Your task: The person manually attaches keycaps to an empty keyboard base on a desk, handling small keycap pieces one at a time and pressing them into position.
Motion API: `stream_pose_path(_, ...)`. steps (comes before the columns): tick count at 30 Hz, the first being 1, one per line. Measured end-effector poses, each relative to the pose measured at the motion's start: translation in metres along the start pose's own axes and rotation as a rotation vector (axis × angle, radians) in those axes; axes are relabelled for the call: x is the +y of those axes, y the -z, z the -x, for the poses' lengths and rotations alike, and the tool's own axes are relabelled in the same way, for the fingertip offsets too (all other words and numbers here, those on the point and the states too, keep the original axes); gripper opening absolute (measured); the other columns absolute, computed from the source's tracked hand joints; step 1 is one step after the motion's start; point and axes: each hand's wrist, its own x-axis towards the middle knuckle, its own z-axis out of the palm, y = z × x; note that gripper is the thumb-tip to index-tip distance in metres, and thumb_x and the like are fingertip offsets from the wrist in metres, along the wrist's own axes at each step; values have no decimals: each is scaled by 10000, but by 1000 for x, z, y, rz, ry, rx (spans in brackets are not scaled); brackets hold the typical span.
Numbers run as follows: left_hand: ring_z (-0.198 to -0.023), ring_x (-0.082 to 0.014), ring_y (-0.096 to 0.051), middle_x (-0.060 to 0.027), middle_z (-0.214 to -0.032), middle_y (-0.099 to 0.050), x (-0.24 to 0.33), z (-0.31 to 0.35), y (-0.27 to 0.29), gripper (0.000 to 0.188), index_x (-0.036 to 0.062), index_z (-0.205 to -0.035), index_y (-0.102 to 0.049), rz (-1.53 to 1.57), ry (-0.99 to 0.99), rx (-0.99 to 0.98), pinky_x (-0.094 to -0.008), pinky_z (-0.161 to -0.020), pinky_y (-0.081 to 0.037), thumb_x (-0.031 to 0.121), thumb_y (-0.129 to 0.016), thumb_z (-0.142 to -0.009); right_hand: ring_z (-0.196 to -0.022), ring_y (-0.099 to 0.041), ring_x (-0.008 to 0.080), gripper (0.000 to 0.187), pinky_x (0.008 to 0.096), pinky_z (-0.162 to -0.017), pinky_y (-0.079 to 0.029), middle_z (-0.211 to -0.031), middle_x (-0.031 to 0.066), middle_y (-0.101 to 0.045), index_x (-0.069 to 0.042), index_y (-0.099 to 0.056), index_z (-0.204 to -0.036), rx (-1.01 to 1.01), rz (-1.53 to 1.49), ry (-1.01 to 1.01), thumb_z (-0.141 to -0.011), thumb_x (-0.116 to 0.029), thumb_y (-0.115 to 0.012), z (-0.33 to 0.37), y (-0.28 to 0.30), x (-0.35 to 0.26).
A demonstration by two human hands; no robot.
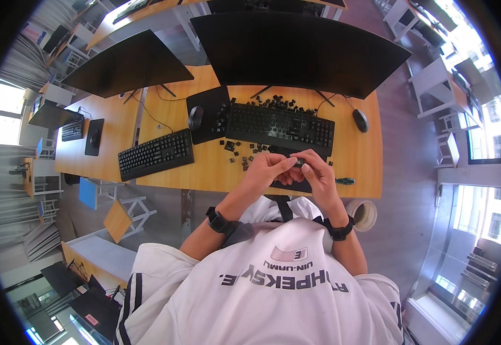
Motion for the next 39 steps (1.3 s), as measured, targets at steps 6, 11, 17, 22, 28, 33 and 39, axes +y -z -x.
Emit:
stream_pose_path(6, -712, -133, -614, -80, -843, -679, -5, 4, 6, 243, -10, -928, -676, 49, 22, 13, -270, -697, -508, 228, -632, -949, -831, -546, 89, 322, 222, -739, -458, -1063, 31, -531, 27, -607, -1129, 15, 18, 15, -1020, -257, -503, -1, -5, 5)
stream_pose_path(11, -678, -81, -601, -39, -813, -686, -7, 9, 8, 259, 23, -951, -679, 64, -11, 6, -219, -630, -484, 278, -635, -954, -829, -552, 91, 313, 225, -737, -466, -1072, 37, -537, 23, -611, -1139, 12, 46, 20, -1013, -247, -515, -1, -10, 10)
stream_pose_path(17, -690, -124, -600, -78, -828, -688, -11, 13, 15, 244, -22, -938, -695, -7, -11, 124, -262, -674, -495, 217, -646, -938, -778, -568, 93, 212, 210, -690, -484, -1032, 54, -571, 26, -635, -1106, 92, 47, 4, -919, -72, -623, -1, -16, 15)
stream_pose_path(22, -644, -115, -595, -68, -769, -684, -12, 17, 24, 251, -19, -880, -705, -15, 10, 168, -251, -627, -472, 221, -651, -932, -734, -595, 93, 191, 206, -668, -495, -957, 58, -625, 26, -669, -1022, 183, 93, -14, -831, 33, -674, -4, -23, 23)
stream_pose_path(28, -614, -99, -601, -58, -739, -686, -11, 19, 36, 280, -9, -842, -706, -35, 43, 189, -228, -559, -448, 250, -655, -934, -734, -617, 88, 169, 202, -653, -489, -937, 58, -649, 26, -683, -969, 217, 139, -6, -802, 34, -707, -7, -34, 34)
stream_pose_path(33, -605, -83, -608, -49, -730, -687, -11, 19, 47, 311, 6, -802, -692, -74, 77, 197, -210, -535, -446, 291, -672, -926, -691, -609, 80, 180, 201, -633, -478, -868, 45, -645, 24, -652, -906, 239, 200, 16, -766, 8, -763, -7, -43, 43)
stream_pose_path(39, -592, -79, -615, -31, -686, -661, -16, 25, 56, 347, 18, -765, -676, -131, 106, 199, -203, -538, -456, 323, -663, -930, -667, -588, 66, 206, 206, -626, -469, -814, 33, -634, 11, -634, -879, 244, 239, -1, -758, -36, -794, -3, -61, 46)
